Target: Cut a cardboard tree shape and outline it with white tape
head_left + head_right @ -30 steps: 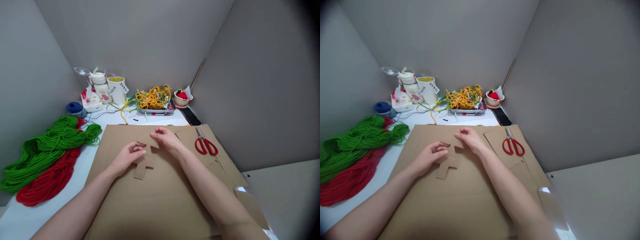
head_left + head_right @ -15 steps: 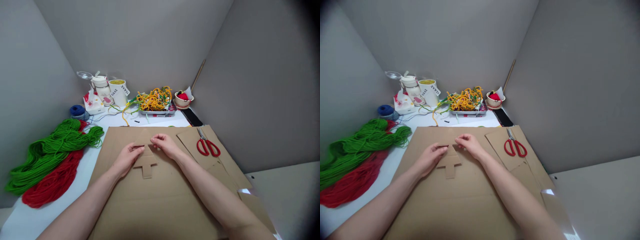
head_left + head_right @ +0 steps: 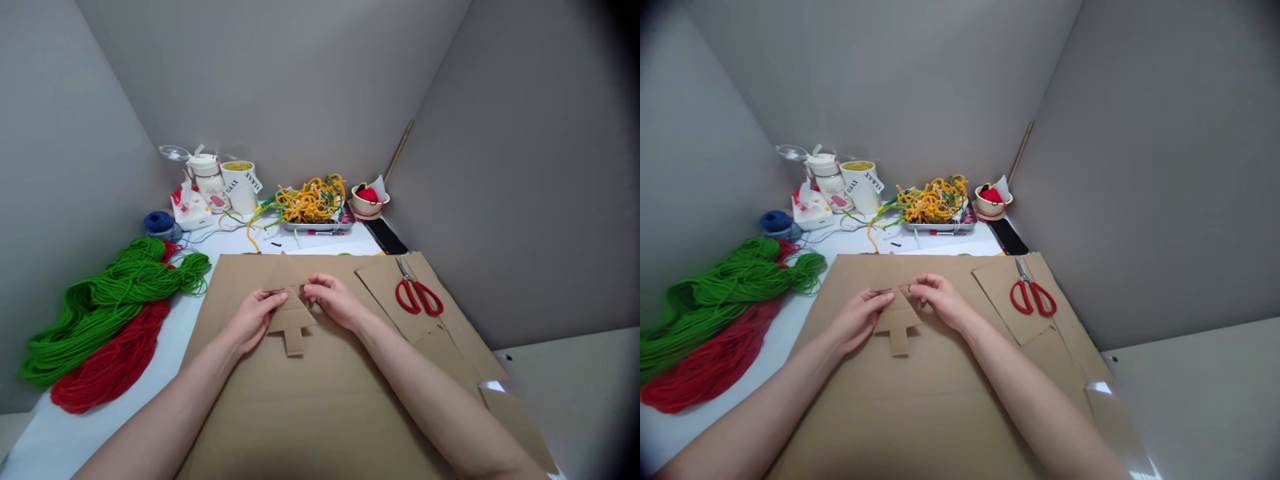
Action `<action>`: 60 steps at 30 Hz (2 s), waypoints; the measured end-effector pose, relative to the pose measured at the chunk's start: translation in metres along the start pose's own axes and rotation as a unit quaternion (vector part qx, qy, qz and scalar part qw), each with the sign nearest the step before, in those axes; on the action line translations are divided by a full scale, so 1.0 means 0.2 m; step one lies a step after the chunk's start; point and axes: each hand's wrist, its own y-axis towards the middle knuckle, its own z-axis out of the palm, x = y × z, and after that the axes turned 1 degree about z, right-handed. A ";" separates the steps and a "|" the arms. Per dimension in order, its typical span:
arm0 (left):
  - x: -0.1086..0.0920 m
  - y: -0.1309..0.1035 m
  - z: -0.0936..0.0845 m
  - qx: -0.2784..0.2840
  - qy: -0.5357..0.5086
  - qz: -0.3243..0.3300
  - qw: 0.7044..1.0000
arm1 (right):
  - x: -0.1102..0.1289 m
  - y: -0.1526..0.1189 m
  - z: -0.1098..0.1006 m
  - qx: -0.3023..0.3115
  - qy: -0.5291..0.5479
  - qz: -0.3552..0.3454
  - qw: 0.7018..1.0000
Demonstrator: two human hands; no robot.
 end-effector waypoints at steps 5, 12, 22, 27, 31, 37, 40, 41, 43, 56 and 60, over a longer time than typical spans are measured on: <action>0.02 -0.01 0.00 0.011 -0.024 -0.019 0.999 | 0.00 -0.06 0.08 0.059 0.124 0.070 0.988; 0.02 -0.01 0.00 0.039 -0.022 -0.027 0.999 | 0.00 -0.06 0.10 0.079 0.155 0.106 0.979; 0.02 -0.02 -0.01 0.092 0.004 -0.066 0.994 | -0.03 -0.05 0.06 0.078 0.142 0.194 0.968; 0.03 -0.02 0.00 0.078 0.004 -0.062 0.995 | -0.04 -0.03 0.06 0.061 0.128 0.197 0.970; 0.03 -0.01 0.00 0.039 -0.019 -0.029 0.999 | 0.00 -0.06 0.05 0.049 0.100 0.193 0.975; 0.04 0.00 0.00 0.000 -0.026 -0.019 0.999 | 0.03 -0.19 0.02 0.024 0.029 0.165 0.986; 0.02 -0.01 0.01 0.003 -0.030 -0.024 0.999 | 0.03 -0.25 0.01 -0.015 -0.060 0.117 0.991; 0.02 -0.01 0.01 -0.001 -0.040 -0.022 0.999 | 0.04 -0.26 0.01 -0.023 -0.078 0.110 0.991; 0.00 -0.01 0.01 -0.022 -0.065 -0.006 0.998 | 0.04 -0.30 0.01 -0.033 -0.102 0.104 0.989; 0.02 -0.02 0.01 -0.041 0.004 -0.022 0.999 | 0.05 -0.33 -0.04 -0.043 -0.115 0.073 0.990; 0.01 -0.03 0.01 -0.031 0.015 -0.024 0.999 | 0.04 -0.27 -0.02 -0.081 -0.122 0.046 0.988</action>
